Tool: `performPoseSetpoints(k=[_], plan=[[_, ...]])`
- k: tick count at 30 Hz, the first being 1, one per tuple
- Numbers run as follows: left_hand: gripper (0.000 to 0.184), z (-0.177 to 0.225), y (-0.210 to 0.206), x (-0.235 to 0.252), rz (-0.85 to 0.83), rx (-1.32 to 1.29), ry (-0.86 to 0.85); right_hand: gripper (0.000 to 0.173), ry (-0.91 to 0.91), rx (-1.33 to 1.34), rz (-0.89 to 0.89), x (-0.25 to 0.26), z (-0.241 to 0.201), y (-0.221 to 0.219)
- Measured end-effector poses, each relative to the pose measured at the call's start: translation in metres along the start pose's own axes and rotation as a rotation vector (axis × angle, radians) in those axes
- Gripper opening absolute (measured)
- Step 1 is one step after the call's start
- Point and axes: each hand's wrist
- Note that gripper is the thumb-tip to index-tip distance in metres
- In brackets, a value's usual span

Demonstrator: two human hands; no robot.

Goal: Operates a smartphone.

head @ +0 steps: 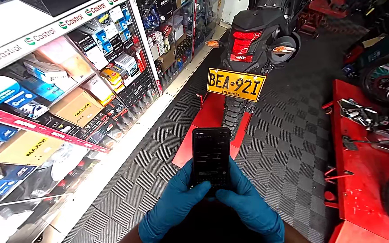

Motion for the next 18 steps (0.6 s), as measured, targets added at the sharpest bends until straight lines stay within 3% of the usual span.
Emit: performPoseSetpoints(k=[2,8,14,18], plan=[[0.045,0.001,-0.001,0.001,0.043,0.001,0.004,0.080,-0.002,-0.003,-0.009,0.002,0.000,-0.001],[0.051,0.001,0.011,0.001,-0.047,-0.005,0.008,0.063,-0.010,-0.008,0.032,0.006,0.001,0.001],[0.050,0.004,0.021,0.000,-0.100,0.022,0.001,0.082,-0.007,-0.011,-0.006,0.012,-0.001,-0.004],[0.051,0.006,0.024,0.000,-0.093,0.007,0.005,0.075,-0.024,-0.007,-0.008,0.016,-0.001,-0.005]])
Point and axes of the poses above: each hand's wrist, its own x-axis towards the middle knuckle, its own y-axis out of the back of the hand, z = x × y, and after that the axes turned 4 degrees about -y, right-handed
